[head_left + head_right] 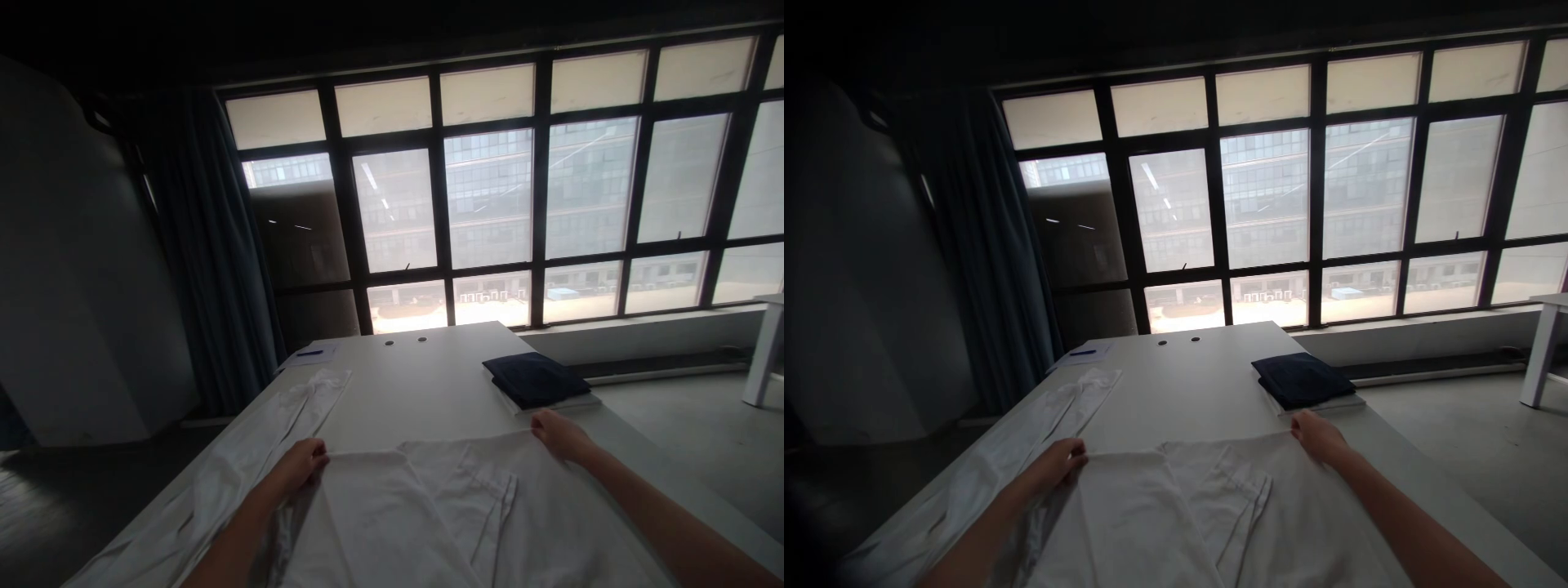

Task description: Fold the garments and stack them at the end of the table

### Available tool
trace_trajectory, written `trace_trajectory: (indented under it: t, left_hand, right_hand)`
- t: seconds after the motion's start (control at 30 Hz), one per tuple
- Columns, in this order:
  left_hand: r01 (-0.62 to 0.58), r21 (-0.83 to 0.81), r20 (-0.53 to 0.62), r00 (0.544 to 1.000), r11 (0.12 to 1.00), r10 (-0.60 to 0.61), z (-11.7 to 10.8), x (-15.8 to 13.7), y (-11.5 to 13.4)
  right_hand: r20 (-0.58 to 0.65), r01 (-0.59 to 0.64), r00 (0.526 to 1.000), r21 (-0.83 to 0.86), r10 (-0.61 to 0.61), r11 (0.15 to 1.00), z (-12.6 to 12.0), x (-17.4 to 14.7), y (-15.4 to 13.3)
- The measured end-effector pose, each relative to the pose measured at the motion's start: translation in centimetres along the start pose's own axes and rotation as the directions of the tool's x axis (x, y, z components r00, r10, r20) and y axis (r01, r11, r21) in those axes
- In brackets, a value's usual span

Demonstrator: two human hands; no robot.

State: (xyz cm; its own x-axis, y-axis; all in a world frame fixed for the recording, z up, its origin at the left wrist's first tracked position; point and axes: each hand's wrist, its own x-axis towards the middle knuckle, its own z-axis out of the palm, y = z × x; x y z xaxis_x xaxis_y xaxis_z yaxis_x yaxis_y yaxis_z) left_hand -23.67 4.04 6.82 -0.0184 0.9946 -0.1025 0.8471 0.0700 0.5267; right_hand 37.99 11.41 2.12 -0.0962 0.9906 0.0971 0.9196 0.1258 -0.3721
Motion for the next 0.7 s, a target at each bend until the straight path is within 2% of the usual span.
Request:
trace_trajectory:
  t: [0.17,0.3,0.4,0.5,0.6,0.7]
  left_hand:
    - [-0.020,-0.031,-0.060,0.998,0.999,0.018,-1.2,0.7,2.3]
    - [-0.027,-0.033,-0.056,0.998,0.999,0.025,-2.7,-0.2,3.2]
    - [-0.065,-0.012,-0.049,0.997,0.998,0.064,-3.5,-2.1,2.6]
    - [-0.168,0.083,-0.050,0.984,0.982,0.172,-3.3,-4.5,1.1]
    - [-0.214,0.220,-0.008,0.975,0.952,0.221,-2.2,-6.6,-0.2]
    - [-0.186,0.387,0.000,0.980,0.903,0.201,-0.2,-8.3,0.2]
  right_hand:
    - [-0.101,-0.054,0.992,0.165,0.072,0.985,-2.7,1.3,-1.1]
    - [-0.130,-0.018,0.990,0.281,0.057,0.960,-4.3,0.3,-1.1]
    - [-0.161,0.024,0.987,0.327,0.031,0.945,-5.0,-2.5,-0.3]
    - [-0.160,0.083,0.987,0.358,-0.026,0.930,-4.9,-6.6,0.6]
    - [-0.099,0.124,0.990,0.325,-0.096,0.938,-3.6,-11.0,1.3]
    - [-0.074,0.175,0.984,0.272,-0.161,0.946,-1.2,-14.3,1.7]
